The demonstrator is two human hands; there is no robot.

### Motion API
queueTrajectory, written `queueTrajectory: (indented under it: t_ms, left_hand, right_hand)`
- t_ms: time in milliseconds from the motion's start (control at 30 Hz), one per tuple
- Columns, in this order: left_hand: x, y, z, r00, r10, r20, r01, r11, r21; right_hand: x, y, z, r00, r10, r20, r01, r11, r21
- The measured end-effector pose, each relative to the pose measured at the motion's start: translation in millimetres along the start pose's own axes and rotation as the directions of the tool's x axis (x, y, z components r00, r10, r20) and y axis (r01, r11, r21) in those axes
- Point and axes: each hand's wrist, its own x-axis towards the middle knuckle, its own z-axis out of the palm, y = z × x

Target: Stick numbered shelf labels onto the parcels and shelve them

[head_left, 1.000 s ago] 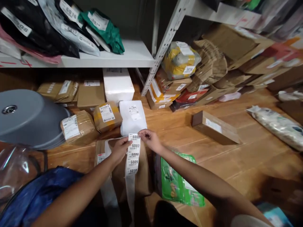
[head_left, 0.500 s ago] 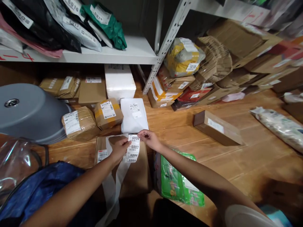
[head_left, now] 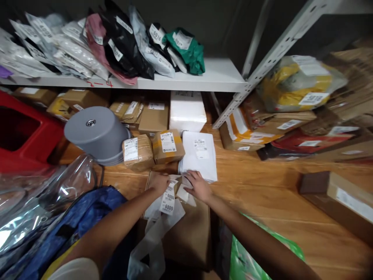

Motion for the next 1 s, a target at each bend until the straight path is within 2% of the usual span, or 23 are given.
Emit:
queueTrajectory:
  t_ms: [67, 167, 233, 300, 333, 400, 467, 500, 567, 633, 733, 800, 900, 1000]
  left_hand:
    - [-12.8, -0.3, 3.5, 0.987, 0.116, 0.111, -0.116, 0.993, -0.007]
    - [-52.1, -1.9, 11.1, 0.918, 0.279, 0.282, -0.272, 0.960, -0.063]
    - [-83.3, -10.1, 12.6, 0.880, 0.325, 0.346, -0.308, 0.946, -0.103]
    - [-109.2, -24.9, 7.7, 0.866, 0.345, 0.361, -0.287, 0.936, -0.207]
    - [-118.3, -33.9, 2.4, 0.873, 0.348, 0.342, -0.256, 0.923, -0.286]
    - [-126.3, -52.8, -14.0, 0.925, 0.309, 0.223, -0.192, 0.882, -0.429]
    - [-120.9, -70.5, -37.0, 0.979, 0.203, -0.003, -0.185, 0.888, -0.420]
    - [-113.9, -78.3, -49.8, 0.979, 0.151, -0.139, -0.191, 0.918, -0.347]
    - [-94.3, -91.3, -74.5, 0.925, 0.106, -0.366, -0.167, 0.976, -0.140]
    - [-72.6, -100.7, -92.6, 0.883, 0.102, -0.458, -0.105, 0.994, 0.019]
    - [-48.9, -109.9, -98.8, 0.905, 0.133, -0.405, -0.080, 0.986, 0.145]
    - [-43.4, -114.8, -90.9, 0.911, 0.176, -0.374, -0.105, 0.974, 0.201]
    - [-45.9, -121.9, -74.5, 0.900, 0.224, -0.374, -0.136, 0.960, 0.247]
    - [-50.2, -126.1, -65.4, 0.895, 0.260, -0.362, -0.178, 0.953, 0.244]
  right_hand:
    - [1.3, -5.8, 4.3, 0.998, -0.062, 0.032, 0.063, 0.998, -0.030]
    - [-12.9, -20.6, 16.5, 0.984, -0.143, 0.103, 0.141, 0.990, 0.020]
    - [-29.5, -32.3, 28.3, 0.967, -0.149, 0.207, 0.131, 0.987, 0.097]
    - [-45.5, -42.9, 39.4, 0.943, -0.109, 0.314, 0.062, 0.986, 0.155]
    - [-51.1, -47.2, 43.1, 0.920, -0.101, 0.379, 0.032, 0.982, 0.184]
    - [-53.7, -54.0, 44.2, 0.850, -0.134, 0.510, -0.001, 0.966, 0.257]
    - [-41.5, -60.2, 36.1, 0.812, -0.199, 0.548, -0.011, 0.934, 0.356]
    - [-29.4, -64.1, 29.4, 0.826, -0.222, 0.518, -0.005, 0.916, 0.400]
    - [5.1, -75.2, 14.1, 0.901, -0.227, 0.371, 0.046, 0.898, 0.437]
    - [48.6, -90.1, 1.8, 0.961, -0.207, 0.185, 0.124, 0.915, 0.383]
    - [112.6, -112.0, 0.0, 0.977, -0.209, -0.036, 0.211, 0.958, 0.193]
    - [142.0, -120.2, 12.0, 0.966, -0.247, -0.069, 0.253, 0.962, 0.100]
    - [157.2, -121.8, 41.4, 0.969, -0.238, -0.065, 0.242, 0.968, 0.062]
    - [149.7, -119.6, 65.7, 0.977, -0.159, -0.145, 0.168, 0.984, 0.052]
